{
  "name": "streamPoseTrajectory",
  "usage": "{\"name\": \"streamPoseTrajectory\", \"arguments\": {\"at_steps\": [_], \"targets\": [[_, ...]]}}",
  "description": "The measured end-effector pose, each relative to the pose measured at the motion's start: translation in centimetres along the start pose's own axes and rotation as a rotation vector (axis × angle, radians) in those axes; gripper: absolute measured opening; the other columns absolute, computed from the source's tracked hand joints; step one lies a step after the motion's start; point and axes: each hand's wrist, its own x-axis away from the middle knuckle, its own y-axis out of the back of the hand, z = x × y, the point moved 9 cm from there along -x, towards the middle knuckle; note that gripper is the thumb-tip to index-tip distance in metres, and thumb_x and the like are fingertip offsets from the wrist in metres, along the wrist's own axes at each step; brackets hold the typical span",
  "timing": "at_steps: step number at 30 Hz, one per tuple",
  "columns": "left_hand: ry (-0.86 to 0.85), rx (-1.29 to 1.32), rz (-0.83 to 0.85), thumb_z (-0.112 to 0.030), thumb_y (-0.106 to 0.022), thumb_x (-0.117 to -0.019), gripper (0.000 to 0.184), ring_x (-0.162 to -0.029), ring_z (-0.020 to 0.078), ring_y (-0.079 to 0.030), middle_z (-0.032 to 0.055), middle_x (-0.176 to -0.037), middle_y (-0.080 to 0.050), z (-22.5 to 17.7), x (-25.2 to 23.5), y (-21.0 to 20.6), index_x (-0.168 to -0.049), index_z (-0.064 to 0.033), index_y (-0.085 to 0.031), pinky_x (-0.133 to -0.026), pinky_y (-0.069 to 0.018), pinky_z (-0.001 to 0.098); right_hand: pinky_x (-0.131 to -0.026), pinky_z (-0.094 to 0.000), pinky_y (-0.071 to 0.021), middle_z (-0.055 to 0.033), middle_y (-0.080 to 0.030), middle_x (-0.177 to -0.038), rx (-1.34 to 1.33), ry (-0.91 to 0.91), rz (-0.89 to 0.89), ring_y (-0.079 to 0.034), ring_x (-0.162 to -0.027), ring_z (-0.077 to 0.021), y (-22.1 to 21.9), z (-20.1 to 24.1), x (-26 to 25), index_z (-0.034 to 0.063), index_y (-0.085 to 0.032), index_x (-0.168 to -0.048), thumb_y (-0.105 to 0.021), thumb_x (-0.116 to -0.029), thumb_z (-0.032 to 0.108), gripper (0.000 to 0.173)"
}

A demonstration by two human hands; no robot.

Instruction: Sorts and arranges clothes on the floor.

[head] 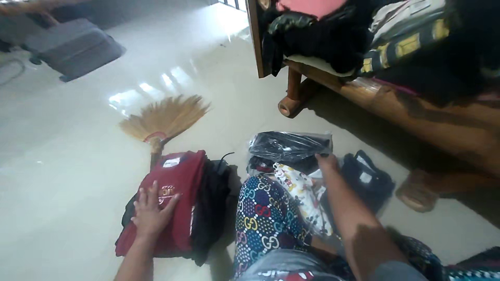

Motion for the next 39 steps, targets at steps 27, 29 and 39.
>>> {"name": "streamPoseTrajectory", "arguments": {"at_steps": [27, 29, 39], "targets": [[0.316, 1.879, 0.746, -0.021, -0.053, -0.0979, 0.015, -0.077, 0.0152, -0.071, 0.0054, -0.089, -0.071, -30.4, 6.3, -1.1, -0.104, -0.0131, -0.064, -0.066, -0.0612, 0.0343, -0.092, -0.0301, -0.0617, 0.0035, -0.073, -0.112, -0.887, 0.625, 0.621, -0.071, -0.103, -0.0084, 4.0, 10.7, 34.1, 0.0069, -0.048, -0.131, -0.069, -0.0903, 0.005, 0.046], [0.181, 1.823, 0.676, -0.021, -0.048, -0.0989, 0.017, -0.074, 0.0144, -0.07, 0.0049, -0.086, -0.071, -28.2, 2.9, 4.0, -0.098, -0.0132, -0.064, -0.063, -0.0608, 0.0342, -0.094, -0.0294, -0.0605, 0.0053, -0.074, -0.112, -0.884, 0.782, 0.78, -0.07, -0.105, -0.007, 0.4, 13.0, 36.8, 0.0089, -0.053, -0.128, -0.074, -0.0914, 0.009, 0.042], [0.338, 0.402, 0.381, -0.044, -0.063, -0.1012, 0.071, -0.13, 0.0428, -0.054, 0.0264, -0.144, -0.054, -3.7, -5.3, 8.8, -0.157, -0.0075, -0.038, -0.106, -0.0434, 0.0645, -0.099, -0.0528, -0.0548, -0.0159, -0.071, -0.123, 0.38, 0.865, 1.468, -0.07, -0.109, -0.0288, -18.3, 6.9, 44.3, 0.0109, -0.056, -0.146, -0.059, -0.1047, 0.024, 0.043]]}}
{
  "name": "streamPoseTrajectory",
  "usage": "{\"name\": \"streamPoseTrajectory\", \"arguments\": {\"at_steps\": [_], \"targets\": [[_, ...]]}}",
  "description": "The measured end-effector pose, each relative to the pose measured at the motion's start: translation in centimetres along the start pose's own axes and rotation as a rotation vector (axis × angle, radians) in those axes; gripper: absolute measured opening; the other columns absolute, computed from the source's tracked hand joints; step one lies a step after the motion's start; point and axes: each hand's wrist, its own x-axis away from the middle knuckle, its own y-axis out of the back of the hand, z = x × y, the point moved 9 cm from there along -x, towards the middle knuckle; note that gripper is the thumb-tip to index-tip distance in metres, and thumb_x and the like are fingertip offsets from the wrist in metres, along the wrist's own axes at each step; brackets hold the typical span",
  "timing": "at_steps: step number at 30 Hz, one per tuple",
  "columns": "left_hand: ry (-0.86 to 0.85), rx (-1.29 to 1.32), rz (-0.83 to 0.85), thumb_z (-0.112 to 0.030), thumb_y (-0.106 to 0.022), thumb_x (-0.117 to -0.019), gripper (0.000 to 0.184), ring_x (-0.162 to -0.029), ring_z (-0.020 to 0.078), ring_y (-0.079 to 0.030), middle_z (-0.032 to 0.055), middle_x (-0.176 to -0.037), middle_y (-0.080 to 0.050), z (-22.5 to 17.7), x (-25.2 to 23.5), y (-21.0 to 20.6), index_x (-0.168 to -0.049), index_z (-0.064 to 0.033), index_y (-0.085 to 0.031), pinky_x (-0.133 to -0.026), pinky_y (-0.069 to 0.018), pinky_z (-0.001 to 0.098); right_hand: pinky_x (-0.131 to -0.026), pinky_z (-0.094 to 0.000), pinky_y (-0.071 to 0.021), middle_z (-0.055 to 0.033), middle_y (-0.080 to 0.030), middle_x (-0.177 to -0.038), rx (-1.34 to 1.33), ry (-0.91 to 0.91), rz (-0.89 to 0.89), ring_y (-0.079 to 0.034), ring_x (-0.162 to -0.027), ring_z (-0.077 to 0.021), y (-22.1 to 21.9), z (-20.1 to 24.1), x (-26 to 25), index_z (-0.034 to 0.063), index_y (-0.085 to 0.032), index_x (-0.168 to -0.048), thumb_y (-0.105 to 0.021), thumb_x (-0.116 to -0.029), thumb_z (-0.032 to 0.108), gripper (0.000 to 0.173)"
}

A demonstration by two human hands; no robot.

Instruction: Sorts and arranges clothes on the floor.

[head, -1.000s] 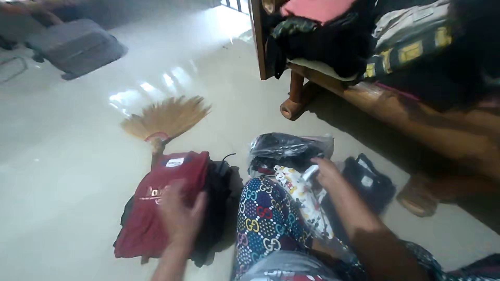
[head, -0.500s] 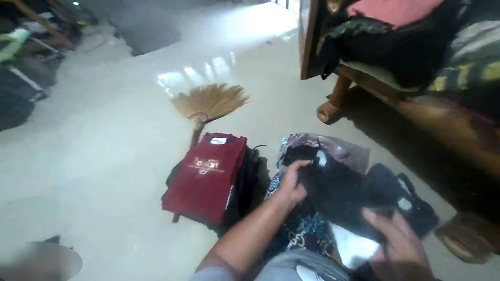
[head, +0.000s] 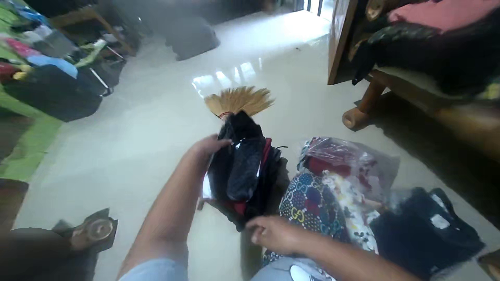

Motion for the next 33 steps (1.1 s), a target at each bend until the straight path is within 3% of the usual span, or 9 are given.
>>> {"name": "streamPoseTrajectory", "arguments": {"at_steps": [5, 8, 11, 14, 17, 22, 24, 27, 33], "targets": [[-0.08, -0.047, -0.236, -0.046, -0.073, -0.0934, 0.08, -0.13, 0.0503, -0.052, 0.0293, -0.146, -0.051, 5.8, 0.1, -0.5, -0.158, -0.013, -0.037, -0.103, -0.0424, 0.0716, -0.098, -0.046, -0.0561, -0.0121, -0.071, -0.121, 0.1, -0.143, -0.378, -0.07, -0.108, -0.0234, 6.7, -6.5, 6.2, 0.0105, -0.066, -0.134, -0.055, -0.1057, 0.027, 0.035], [-0.297, -0.189, -0.457, -0.04, -0.072, -0.0939, 0.078, -0.137, 0.054, -0.043, 0.0336, -0.151, -0.043, 2.1, 3.1, -0.5, -0.156, -0.0055, -0.039, -0.108, -0.0359, 0.0737, -0.108, -0.0502, -0.0483, -0.0141, -0.062, -0.137, 0.287, -0.356, -0.836, -0.06, -0.127, -0.0301, 13.5, -12.2, 13.4, 0.0139, -0.066, -0.135, -0.059, -0.1024, 0.037, 0.041], [-0.584, -0.18, -0.521, -0.031, -0.066, -0.0964, 0.065, -0.144, 0.0442, -0.04, 0.0291, -0.155, -0.039, -3.3, 6.9, -4.4, -0.152, -0.004, -0.043, -0.115, -0.0363, 0.0614, -0.115, -0.0637, -0.0366, -0.0235, -0.041, -0.158, 0.226, -0.634, -0.941, -0.041, -0.143, -0.0451, 14.4, -21.3, 18.2, 0.0154, -0.047, -0.155, -0.064, -0.0948, 0.056, 0.075], [-0.787, -0.169, -0.328, -0.031, -0.061, -0.0985, 0.056, -0.146, 0.0372, -0.04, 0.0236, -0.158, -0.038, -7.8, 9.3, -12.8, -0.147, -0.0045, -0.05, -0.116, -0.0394, 0.055, -0.117, -0.0608, -0.0372, -0.0205, -0.037, -0.162, 0.055, -0.757, -0.883, -0.043, -0.145, -0.0402, 12.4, -27.2, 19.3, 0.0174, -0.025, -0.165, -0.061, -0.0983, 0.052, 0.083], [-0.845, -0.155, -0.025, -0.032, -0.065, -0.0978, 0.052, -0.142, 0.0312, -0.046, 0.0169, -0.155, -0.044, -10.5, 10.4, -22.6, -0.144, -0.0106, -0.056, -0.113, -0.0438, 0.0529, -0.11, -0.0598, -0.0448, -0.0218, -0.055, -0.147, 0.005, -0.734, -0.969, -0.056, -0.133, -0.0389, 12.5, -27.7, 19.9, 0.0124, -0.04, -0.158, -0.064, -0.0972, 0.022, 0.066], [-0.402, 0.256, 0.597, -0.035, -0.065, -0.1008, 0.067, -0.132, 0.0275, -0.057, 0.0172, -0.149, -0.053, -10.1, 12.1, -35.3, -0.155, -0.0059, -0.039, -0.109, -0.0493, 0.0459, -0.104, -0.0477, -0.0506, -0.0178, -0.058, -0.142, -0.608, -0.409, -1.246, -0.058, -0.128, -0.0254, 14.3, -23.6, 23.1, 0.0051, -0.054, -0.146, -0.065, -0.095, 0.013, 0.052], [-0.131, 0.503, 0.726, -0.041, -0.057, -0.1044, 0.071, -0.139, 0.0303, -0.05, 0.0194, -0.154, -0.046, -9.6, 13.5, -37.8, -0.159, -0.0053, -0.029, -0.115, -0.0441, 0.0465, -0.097, -0.0456, -0.0568, -0.0155, -0.061, -0.138, -0.772, -0.305, -1.208, -0.064, -0.119, -0.024, 14.3, -20.9, 24.5, 0.0087, -0.051, -0.149, -0.065, -0.0951, 0.013, 0.056], [0.058, 0.716, 0.863, -0.054, -0.045, -0.1061, 0.063, -0.116, 0.0252, -0.065, 0.0151, -0.128, -0.065, -10.0, 15.0, -40.1, -0.143, -0.0035, -0.049, -0.1, -0.0542, 0.0433, -0.092, -0.0407, -0.0605, -0.0119, -0.062, -0.137, -0.887, -0.127, -1.083, -0.068, -0.113, -0.0217, 13.4, -16.9, 25.9, 0.0153, -0.042, -0.156, -0.063, -0.0974, 0.009, 0.063], [-0.031, 0.964, 1.071, -0.018, -0.047, -0.1035, 0.027, -0.101, 0.0241, -0.071, 0.0155, -0.109, -0.072, -11.4, 16.5, -39.3, -0.123, -0.0024, -0.057, -0.091, -0.0597, 0.0444, -0.106, -0.0416, -0.0543, -0.0101, -0.046, -0.156, -0.93, 0.011, -0.976, -0.057, -0.133, -0.022, 9.4, -18.5, 25.4, 0.0181, -0.011, -0.165, -0.084, -0.082, 0.026, 0.111]]}}
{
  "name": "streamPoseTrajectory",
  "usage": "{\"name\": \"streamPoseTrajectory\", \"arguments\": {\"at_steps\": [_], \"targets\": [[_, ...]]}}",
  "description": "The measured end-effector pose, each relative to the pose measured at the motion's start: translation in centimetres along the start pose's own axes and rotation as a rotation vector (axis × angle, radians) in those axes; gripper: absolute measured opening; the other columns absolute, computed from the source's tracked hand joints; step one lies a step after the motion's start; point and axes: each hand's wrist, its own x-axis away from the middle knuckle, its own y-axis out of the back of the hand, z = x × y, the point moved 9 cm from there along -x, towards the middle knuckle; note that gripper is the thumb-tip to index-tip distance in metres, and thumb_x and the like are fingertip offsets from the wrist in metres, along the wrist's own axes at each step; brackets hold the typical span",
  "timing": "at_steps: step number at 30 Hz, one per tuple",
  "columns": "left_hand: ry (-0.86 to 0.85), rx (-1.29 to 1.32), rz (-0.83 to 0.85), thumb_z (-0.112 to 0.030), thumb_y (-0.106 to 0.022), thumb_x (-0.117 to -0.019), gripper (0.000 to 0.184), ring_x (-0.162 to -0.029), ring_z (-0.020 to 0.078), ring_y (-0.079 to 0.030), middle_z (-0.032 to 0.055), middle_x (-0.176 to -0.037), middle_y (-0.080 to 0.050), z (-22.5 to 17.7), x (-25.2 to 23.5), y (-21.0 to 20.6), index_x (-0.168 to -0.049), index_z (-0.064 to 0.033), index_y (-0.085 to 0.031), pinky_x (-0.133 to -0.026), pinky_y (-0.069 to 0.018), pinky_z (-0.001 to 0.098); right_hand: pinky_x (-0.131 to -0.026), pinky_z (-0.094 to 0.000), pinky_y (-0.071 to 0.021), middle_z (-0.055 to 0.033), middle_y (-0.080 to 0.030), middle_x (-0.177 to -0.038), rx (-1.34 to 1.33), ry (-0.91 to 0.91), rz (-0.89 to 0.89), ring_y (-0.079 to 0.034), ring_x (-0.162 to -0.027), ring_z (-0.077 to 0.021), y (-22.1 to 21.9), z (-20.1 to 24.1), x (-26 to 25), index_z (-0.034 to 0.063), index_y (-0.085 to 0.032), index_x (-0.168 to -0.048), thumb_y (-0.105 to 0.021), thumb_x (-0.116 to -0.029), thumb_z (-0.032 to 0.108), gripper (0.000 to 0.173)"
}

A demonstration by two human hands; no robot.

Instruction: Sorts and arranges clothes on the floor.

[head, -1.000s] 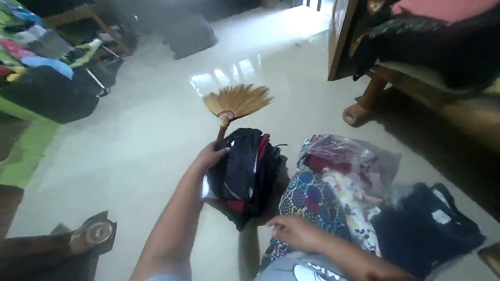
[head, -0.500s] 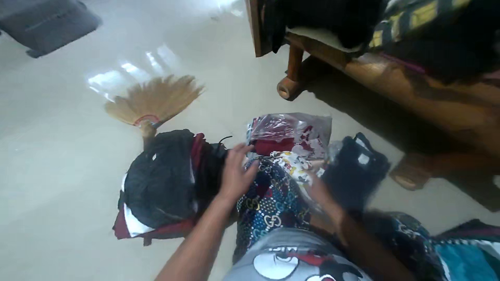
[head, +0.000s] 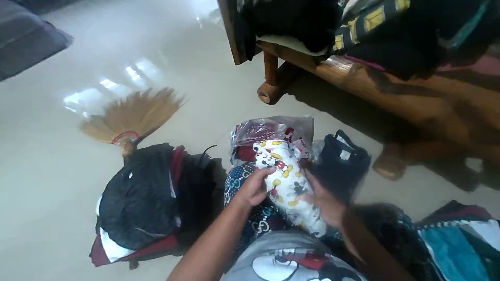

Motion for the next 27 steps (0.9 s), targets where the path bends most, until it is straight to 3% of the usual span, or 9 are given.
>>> {"name": "streamPoseTrajectory", "arguments": {"at_steps": [3, 6, 9, 13, 16, 18, 20, 24, 27], "targets": [[0.007, 0.05, 0.186, -0.025, -0.056, -0.0988, 0.028, -0.099, 0.0228, -0.073, 0.0146, -0.107, -0.074, -0.4, 0.3, -0.8, -0.115, -0.0054, -0.066, -0.09, -0.0609, 0.0435, -0.101, -0.0383, -0.057, -0.0085, -0.063, -0.136, -0.025, -0.069, 0.04, -0.065, -0.119, -0.0178, -0.6, -2.4, 1.3, 0.0063, -0.032, -0.155, -0.079, -0.0863, 0.013, 0.083], [0.031, 0.124, 0.233, -0.033, -0.06, -0.0983, 0.032, -0.102, 0.0239, -0.072, 0.015, -0.111, -0.073, -0.8, 0.6, -1.0, -0.118, -0.0076, -0.067, -0.091, -0.0605, 0.045, -0.099, -0.0367, -0.0581, -0.0081, -0.071, -0.122, -0.056, -0.059, 0.076, -0.069, -0.11, -0.0166, -1.0, -2.8, 2.5, 0.0003, -0.053, -0.138, -0.077, -0.0871, 0.006, 0.056], [0.129, -0.031, 0.135, -0.037, -0.052, -0.1034, 0.04, -0.106, 0.023, -0.07, 0.0133, -0.115, -0.071, 0.6, 1.1, -1.0, -0.128, -0.0064, -0.059, -0.093, -0.0599, 0.044, -0.097, -0.0405, -0.0591, -0.0112, -0.07, -0.121, -0.166, 0.001, -0.047, -0.07, -0.109, -0.0203, -0.3, -1.0, 4.4, -0.0004, -0.05, -0.14, -0.069, -0.0922, 0.007, 0.052], [0.192, -0.363, 0.161, -0.018, -0.058, -0.0986, 0.032, -0.094, 0.0192, -0.073, 0.0098, -0.105, -0.073, 0.5, 0.2, -5.7, -0.128, -0.0053, -0.056, -0.084, -0.0626, 0.039, -0.09, -0.0353, -0.0621, -0.0093, -0.072, -0.115, -0.132, 0.118, -0.371, -0.072, -0.102, -0.0162, 2.6, 4.7, 7.4, -0.0006, -0.051, -0.139, -0.061, -0.0975, 0.011, 0.044], [0.058, -0.397, 0.328, -0.019, -0.061, -0.0941, 0.039, -0.085, 0.0132, -0.072, 0.0029, -0.103, -0.074, -1.9, -1.7, -12.2, -0.133, -0.0185, -0.056, -0.072, -0.0626, 0.0325, -0.083, -0.0303, -0.0622, -0.0047, -0.073, -0.106, -0.032, 0.278, -0.578, -0.072, -0.092, -0.0109, 5.3, 10.1, 10.0, 0.0026, -0.056, -0.133, -0.059, -0.1005, 0.011, 0.033], [-0.055, -0.459, 0.413, -0.016, -0.06, -0.0943, 0.057, -0.089, 0.0119, -0.072, 0.0018, -0.115, -0.071, -3.7, -2.5, -16.6, -0.148, -0.0258, -0.043, -0.072, -0.062, 0.0307, -0.08, -0.0323, -0.063, -0.0021, -0.073, -0.106, -0.015, 0.435, -0.59, -0.072, -0.091, -0.0112, 6.9, 12.5, 11.1, 0.0096, -0.056, -0.134, -0.06, -0.0984, 0.015, 0.036], [-0.128, -0.564, 0.386, -0.008, -0.061, -0.0969, 0.06, -0.095, 0.0164, -0.071, 0.0071, -0.122, -0.069, -4.4, -3.8, -19.0, -0.152, -0.0213, -0.041, -0.076, -0.0618, 0.0335, -0.08, -0.0332, -0.0635, -0.0005, -0.072, -0.109, -0.039, 0.469, -0.638, -0.072, -0.092, -0.0111, 8.2, 13.3, 11.5, 0.0144, -0.052, -0.138, -0.061, -0.0997, 0.018, 0.039], [-0.069, -0.769, 0.158, -0.021, -0.07, -0.0969, 0.057, -0.079, 0.018, -0.067, 0.0096, -0.108, -0.07, 1.1, -8.3, -14.3, -0.149, -0.0245, -0.047, -0.068, -0.0578, 0.0356, -0.088, -0.0373, -0.0608, -0.0078, -0.069, -0.12, -0.085, 0.281, -0.837, -0.07, -0.103, -0.0152, 13.4, 6.7, 9.6, 0.0086, -0.05, -0.142, -0.064, -0.1008, 0.017, 0.045], [0.076, -0.976, 0.062, -0.015, -0.074, -0.0931, 0.06, -0.087, 0.0256, -0.069, 0.0173, -0.111, -0.068, 8.4, -11.0, -7.3, -0.148, -0.0117, -0.049, -0.077, -0.06, 0.0439, -0.105, -0.048, -0.052, -0.0188, -0.058, -0.142, 0.09, -0.086, -0.92, -0.059, -0.128, -0.0261, 17.1, -3.1, 8.0, 0.0021, -0.047, -0.148, -0.071, -0.0979, 0.027, 0.061]]}}
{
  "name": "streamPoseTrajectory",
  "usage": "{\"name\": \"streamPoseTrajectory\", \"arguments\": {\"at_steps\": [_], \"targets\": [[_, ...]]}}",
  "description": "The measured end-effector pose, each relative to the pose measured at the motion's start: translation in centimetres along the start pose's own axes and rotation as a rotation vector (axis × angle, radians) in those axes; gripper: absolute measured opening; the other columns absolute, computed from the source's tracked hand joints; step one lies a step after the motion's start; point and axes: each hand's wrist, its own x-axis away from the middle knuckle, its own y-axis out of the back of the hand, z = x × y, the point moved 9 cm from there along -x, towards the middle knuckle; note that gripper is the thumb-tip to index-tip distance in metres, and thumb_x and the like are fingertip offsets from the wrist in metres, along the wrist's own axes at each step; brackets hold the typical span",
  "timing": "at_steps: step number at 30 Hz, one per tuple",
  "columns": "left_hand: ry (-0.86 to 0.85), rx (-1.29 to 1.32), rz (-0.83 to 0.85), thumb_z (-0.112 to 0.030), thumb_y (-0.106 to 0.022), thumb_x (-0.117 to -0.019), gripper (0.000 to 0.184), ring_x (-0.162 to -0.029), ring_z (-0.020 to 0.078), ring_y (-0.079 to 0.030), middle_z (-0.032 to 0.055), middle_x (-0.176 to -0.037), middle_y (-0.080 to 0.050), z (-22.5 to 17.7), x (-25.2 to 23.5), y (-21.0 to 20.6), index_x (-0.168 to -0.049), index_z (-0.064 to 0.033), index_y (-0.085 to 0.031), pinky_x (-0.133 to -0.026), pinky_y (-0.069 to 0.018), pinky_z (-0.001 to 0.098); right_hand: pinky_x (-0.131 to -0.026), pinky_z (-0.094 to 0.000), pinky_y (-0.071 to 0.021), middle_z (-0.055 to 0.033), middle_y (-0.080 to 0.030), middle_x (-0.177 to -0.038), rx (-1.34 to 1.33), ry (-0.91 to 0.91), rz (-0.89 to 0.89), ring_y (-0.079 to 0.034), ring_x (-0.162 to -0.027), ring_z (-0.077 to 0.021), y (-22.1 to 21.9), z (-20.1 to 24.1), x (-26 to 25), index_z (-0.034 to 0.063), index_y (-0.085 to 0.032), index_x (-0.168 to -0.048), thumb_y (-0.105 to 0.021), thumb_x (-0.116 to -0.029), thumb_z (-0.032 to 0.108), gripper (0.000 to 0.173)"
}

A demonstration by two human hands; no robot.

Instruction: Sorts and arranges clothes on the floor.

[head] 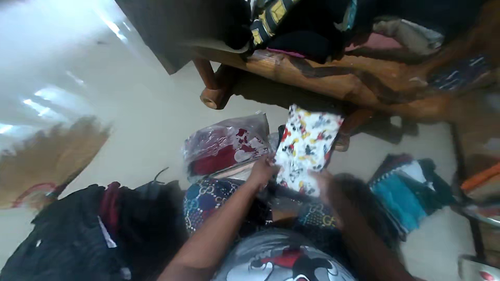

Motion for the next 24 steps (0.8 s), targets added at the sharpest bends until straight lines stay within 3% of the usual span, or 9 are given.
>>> {"name": "streamPoseTrajectory", "arguments": {"at_steps": [3, 7, 10, 14, 16, 18, 21, 23, 24], "targets": [[0.128, -0.178, 0.045, -0.012, -0.074, -0.0911, 0.051, -0.093, 0.0249, -0.069, 0.018, -0.114, -0.068, 6.6, 0.0, -1.4, -0.137, -0.0016, -0.056, -0.085, -0.0585, 0.0431, -0.115, -0.0519, -0.0412, -0.0256, -0.047, -0.152, 0.266, -0.048, 0.005, -0.047, -0.141, -0.034, -0.9, -2.2, -0.4, -0.0027, -0.04, -0.152, -0.073, -0.0955, 0.023, 0.071], [0.131, -0.174, 0.047, -0.007, -0.073, -0.0897, 0.049, -0.1, 0.0232, -0.069, 0.0169, -0.12, -0.067, 7.7, 0.7, -1.3, -0.136, -0.0013, -0.057, -0.09, -0.0574, 0.0412, -0.119, -0.049, -0.0373, -0.0269, -0.041, -0.156, 0.376, 0.015, 0.013, -0.043, -0.145, -0.0346, -1.0, -0.8, -0.1, -0.0033, -0.034, -0.156, -0.07, -0.0972, 0.019, 0.072], [0.069, -0.029, 0.019, -0.005, -0.07, -0.0932, 0.044, -0.095, 0.021, -0.067, 0.0146, -0.116, -0.066, 3.4, 0.5, -0.2, -0.136, -0.0014, -0.058, -0.084, -0.0576, 0.0387, -0.115, -0.0499, -0.042, -0.0265, -0.047, -0.151, 0.276, 0.055, -0.003, -0.048, -0.14, -0.0343, -0.3, 1.1, -0.8, -0.0015, -0.041, -0.153, -0.067, -0.0998, 0.019, 0.062], [-0.055, 0.139, -0.045, -0.004, -0.062, -0.099, 0.041, -0.097, 0.0218, -0.066, 0.0137, -0.119, -0.067, -5.5, -0.8, 1.8, -0.139, -0.0065, -0.057, -0.085, -0.0564, 0.0412, -0.092, -0.0475, -0.0568, -0.0143, -0.06, -0.135, -0.108, 0.07, 0.01, -0.064, -0.113, -0.0258, 0.2, 7.3, -1.0, 0.0159, -0.043, -0.152, -0.06, -0.1049, 0.026, 0.051], [-0.19, 0.15, -0.074, -0.001, -0.063, -0.0969, 0.038, -0.09, 0.0199, -0.066, 0.012, -0.112, -0.067, -10.0, -1.1, 2.9, -0.135, -0.0073, -0.061, -0.079, -0.0575, 0.0387, -0.089, -0.0441, -0.0584, -0.005, -0.063, -0.131, -0.29, 0.176, 0.053, -0.066, -0.11, -0.0193, 0.5, 11.0, 0.0, 0.0256, -0.044, -0.151, -0.057, -0.1058, 0.031, 0.047], [-0.275, 0.101, -0.064, -0.001, -0.064, -0.0962, 0.037, -0.086, 0.0201, -0.065, 0.0113, -0.11, -0.066, -11.7, 0.1, 3.4, -0.132, -0.0098, -0.063, -0.075, -0.0579, 0.0389, -0.09, -0.0446, -0.0596, -0.0049, -0.064, -0.132, -0.326, 0.246, 0.05, -0.067, -0.11, -0.0192, 0.9, 12.2, 0.9, 0.0249, -0.042, -0.152, -0.056, -0.1066, 0.027, 0.048], [-0.266, -0.057, -0.01, -0.012, -0.063, -0.0994, 0.036, -0.09, 0.0231, -0.068, 0.0124, -0.112, -0.067, -7.4, 1.1, 3.9, -0.136, -0.0118, -0.06, -0.079, -0.0597, 0.0441, -0.086, -0.0407, -0.0618, -0.0125, -0.066, -0.126, -0.088, 0.207, 0.032, -0.07, -0.103, -0.0187, 1.3, 7.5, 0.9, 0.0105, -0.045, -0.151, -0.058, -0.1044, 0.018, 0.049], [-0.183, -0.297, -0.019, -0.023, -0.063, -0.1014, 0.036, -0.105, 0.0259, -0.069, 0.0143, -0.121, -0.068, -3.0, 0.2, 5.4, -0.135, -0.0087, -0.062, -0.092, -0.0572, 0.0476, -0.085, -0.046, -0.0591, -0.0206, -0.062, -0.127, 0.214, 0.059, 0.068, -0.067, -0.102, -0.0268, 1.2, 2.9, 1.2, 0.0037, -0.042, -0.151, -0.062, -0.1025, 0.019, 0.054], [-0.123, -0.461, -0.036, -0.029, -0.063, -0.1012, 0.04, -0.116, 0.0294, -0.066, 0.0155, -0.13, -0.066, -1.1, -0.4, 6.4, -0.136, -0.0094, -0.062, -0.101, -0.0532, 0.0522, -0.091, -0.0485, -0.0583, -0.0237, -0.058, -0.136, 0.379, 0.024, 0.105, -0.066, -0.11, -0.0311, 1.1, 1.2, 1.4, 0.0025, -0.035, -0.156, -0.062, -0.1029, 0.022, 0.063]]}}
